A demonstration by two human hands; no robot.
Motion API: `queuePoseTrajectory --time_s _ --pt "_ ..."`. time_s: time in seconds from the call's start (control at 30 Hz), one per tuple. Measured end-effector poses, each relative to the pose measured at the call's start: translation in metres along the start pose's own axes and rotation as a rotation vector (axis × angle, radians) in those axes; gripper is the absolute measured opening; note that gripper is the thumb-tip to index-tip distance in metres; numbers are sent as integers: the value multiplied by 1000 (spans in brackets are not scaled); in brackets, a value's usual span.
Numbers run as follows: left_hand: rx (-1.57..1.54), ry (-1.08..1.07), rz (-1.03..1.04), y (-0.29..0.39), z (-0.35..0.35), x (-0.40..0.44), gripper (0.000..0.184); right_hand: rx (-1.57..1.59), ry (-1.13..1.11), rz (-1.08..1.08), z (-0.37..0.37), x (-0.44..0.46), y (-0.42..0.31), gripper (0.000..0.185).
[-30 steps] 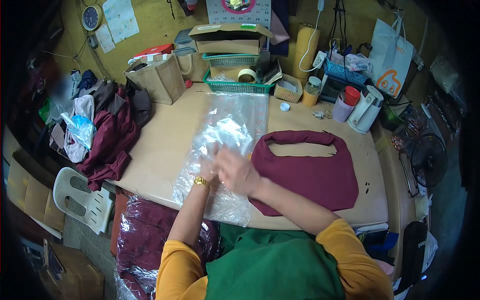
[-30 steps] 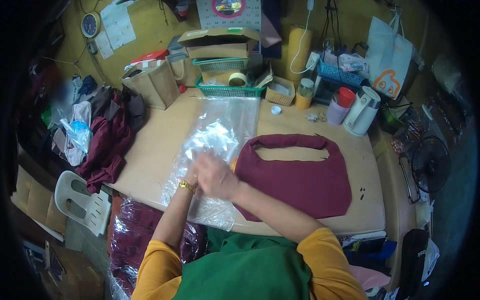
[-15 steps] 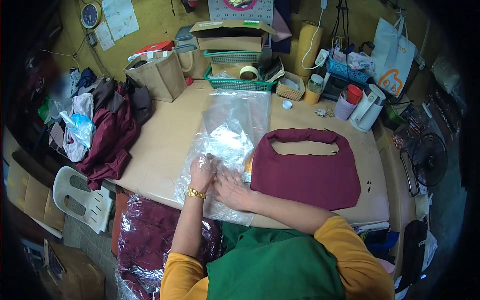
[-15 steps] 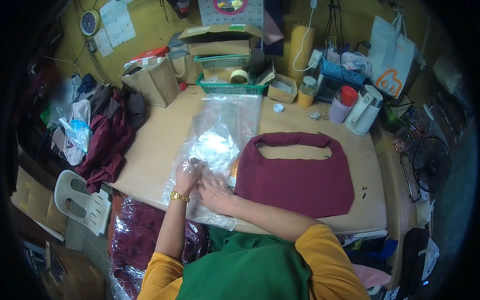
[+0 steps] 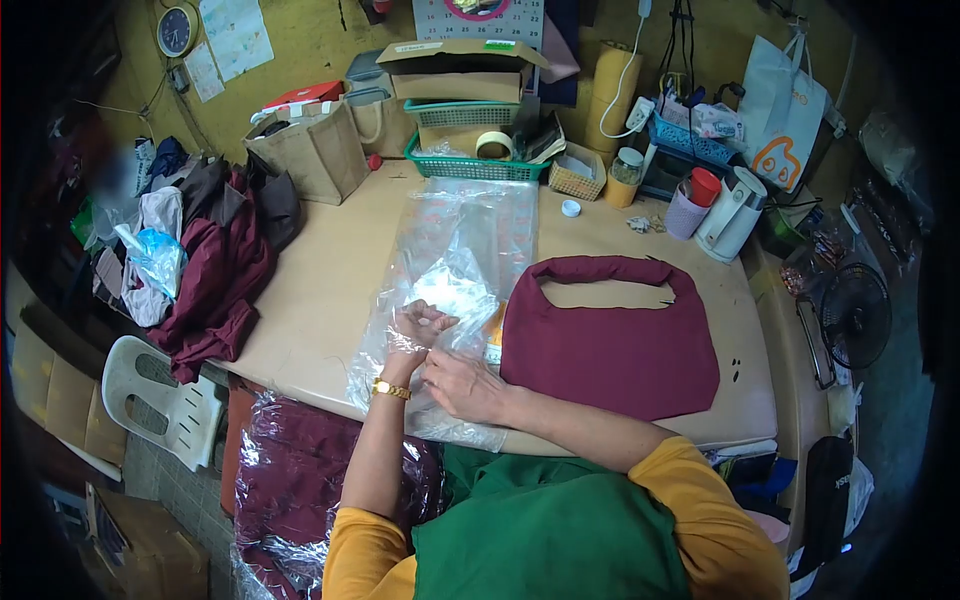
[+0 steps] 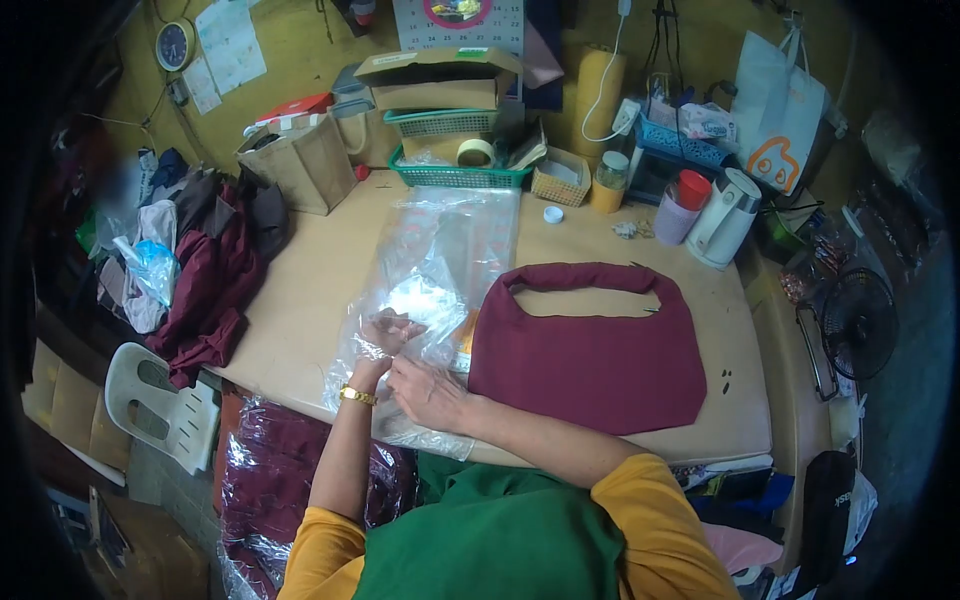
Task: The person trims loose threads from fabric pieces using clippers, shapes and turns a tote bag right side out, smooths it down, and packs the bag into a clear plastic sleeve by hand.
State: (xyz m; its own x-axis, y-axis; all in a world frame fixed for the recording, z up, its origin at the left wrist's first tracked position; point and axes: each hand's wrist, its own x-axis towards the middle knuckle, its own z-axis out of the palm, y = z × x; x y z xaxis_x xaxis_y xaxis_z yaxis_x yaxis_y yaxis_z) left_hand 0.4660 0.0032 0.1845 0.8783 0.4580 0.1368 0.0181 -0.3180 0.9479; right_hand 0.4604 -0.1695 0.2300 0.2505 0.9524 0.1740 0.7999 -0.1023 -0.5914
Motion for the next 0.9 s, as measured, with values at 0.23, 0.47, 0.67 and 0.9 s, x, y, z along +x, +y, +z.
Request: queuePoseTrajectory --time_s 0.23,0.47,0.67,0.9 --pt "286 62 171 37 -9 -21 18 -507 163 53 26 3 7 45" --pt "696 144 12 29 -16 -28 29 -294 -241 174 18 10 -1 57" --pt "-21 70 -36 37 -23 -19 26 -90 -191 149 16 11 -6 67" --pt "491 204 129 17 -12 -54 52 -383 -231 417 0 27 8 65"
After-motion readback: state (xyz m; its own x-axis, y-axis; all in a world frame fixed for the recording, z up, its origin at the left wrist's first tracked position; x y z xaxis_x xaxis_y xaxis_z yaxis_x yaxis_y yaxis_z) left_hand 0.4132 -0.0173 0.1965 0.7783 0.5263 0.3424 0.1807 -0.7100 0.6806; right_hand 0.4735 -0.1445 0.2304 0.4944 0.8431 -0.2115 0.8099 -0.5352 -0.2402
